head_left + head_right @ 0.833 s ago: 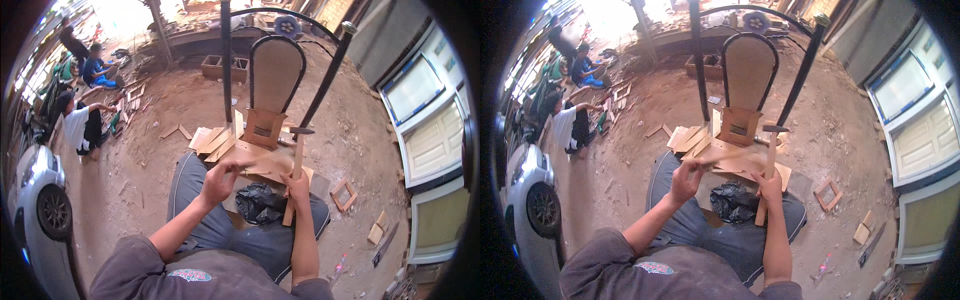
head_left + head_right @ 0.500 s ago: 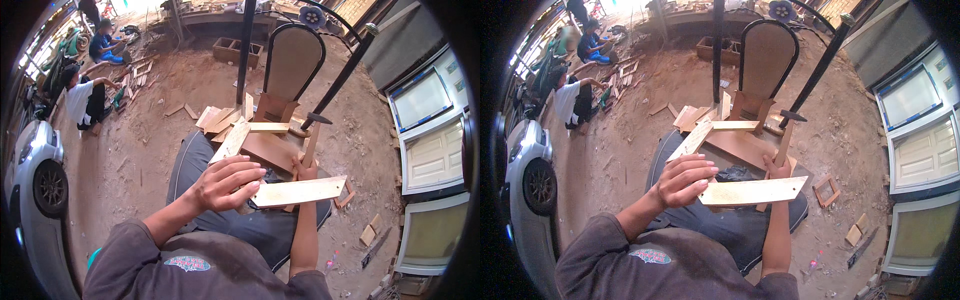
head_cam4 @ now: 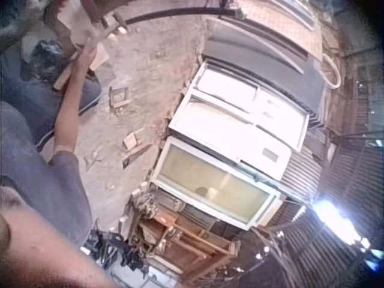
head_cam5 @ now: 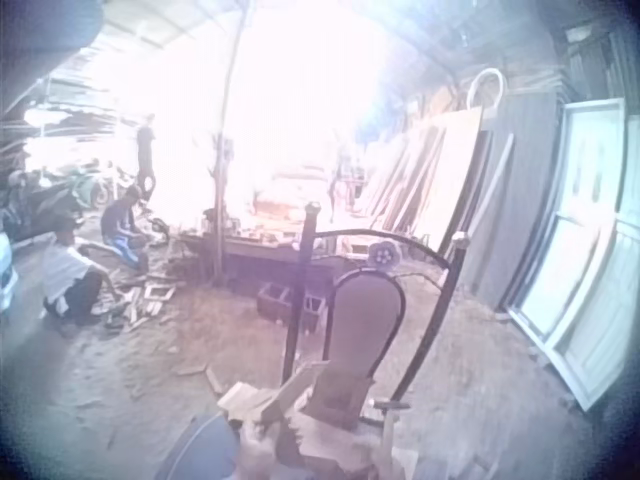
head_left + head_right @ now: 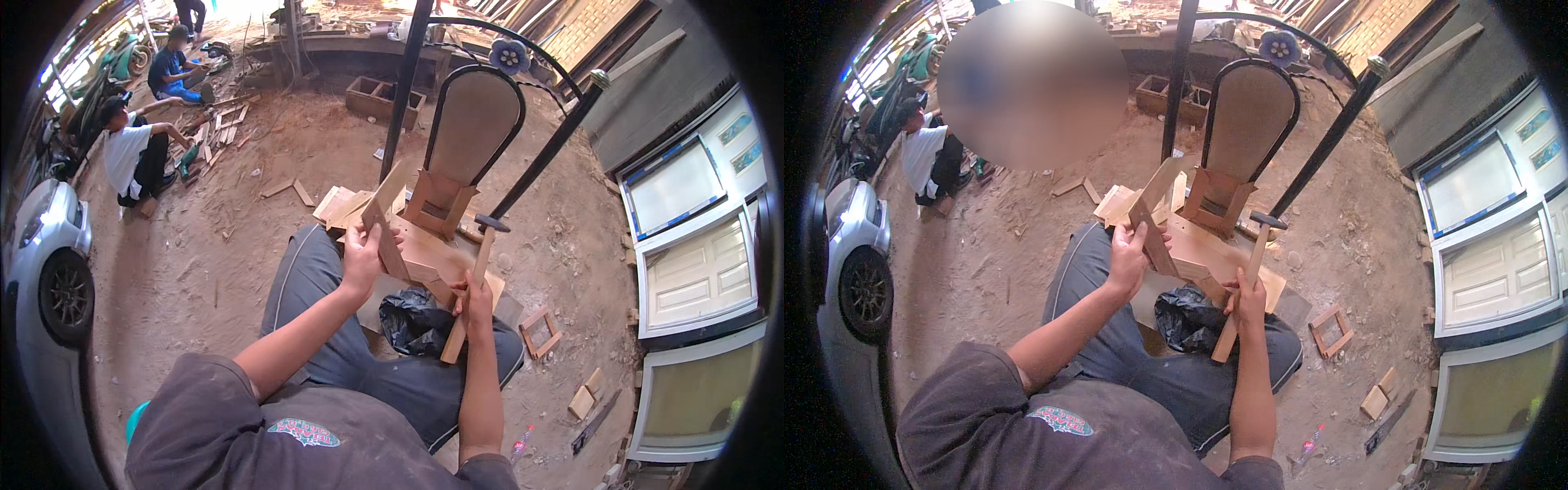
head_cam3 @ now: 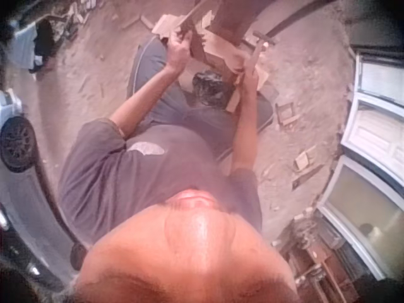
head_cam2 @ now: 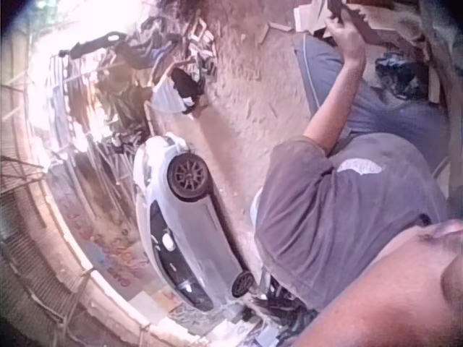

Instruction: The person assembles a wooden structure by hand, using a hammer to tap wooden slats into place and aligning various pieces to fit together.

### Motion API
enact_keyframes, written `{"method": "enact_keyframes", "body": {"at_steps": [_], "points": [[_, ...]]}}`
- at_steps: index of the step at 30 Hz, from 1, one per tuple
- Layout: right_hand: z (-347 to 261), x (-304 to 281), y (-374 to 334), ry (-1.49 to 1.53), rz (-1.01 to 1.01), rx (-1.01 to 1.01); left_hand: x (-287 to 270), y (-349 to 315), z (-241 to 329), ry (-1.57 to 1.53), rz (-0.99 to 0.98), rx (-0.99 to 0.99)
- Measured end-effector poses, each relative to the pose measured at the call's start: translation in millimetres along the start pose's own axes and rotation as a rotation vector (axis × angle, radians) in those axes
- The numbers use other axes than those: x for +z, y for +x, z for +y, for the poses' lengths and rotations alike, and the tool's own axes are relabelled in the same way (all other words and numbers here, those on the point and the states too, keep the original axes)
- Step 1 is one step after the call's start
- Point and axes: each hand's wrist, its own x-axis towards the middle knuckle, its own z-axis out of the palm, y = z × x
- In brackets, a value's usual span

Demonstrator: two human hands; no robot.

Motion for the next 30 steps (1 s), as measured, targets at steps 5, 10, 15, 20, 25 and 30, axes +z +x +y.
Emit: {"method": "enact_keyframes", "body": {"at_steps": [5, 10, 15, 20, 25, 30], "points": [[5.5, -2.4, 2.3, -0.006, -0.026, 0.024, -31.8, 5.0, -38.2, -0.099, 0.175, -0.143], [10.7, 0.3, 2.2, -0.265, -0.126, 0.058, -53.2, 7.3, -42.4, -0.160, 0.241, -0.201], [21.7, 2.2, 3.7, -0.405, -0.227, 0.073, -62.5, 9.7, -21.0, -0.085, 0.120, -0.274], [18.8, 1.8, 5.9, -0.534, -0.162, 0.041, -88.2, 18.6, -28.9, 0.265, 0.037, -0.234], [0.1, -7.1, 1.8, -0.585, -0.031, 0.030, -91.3, 14.3, -52.7, 0.228, -0.033, -0.393], [0.5, -27.4, 13.4, -0.622, 0.056, -0.007, -82.7, 9.6, -82.1, 0.138, -0.003, -0.528]]}}
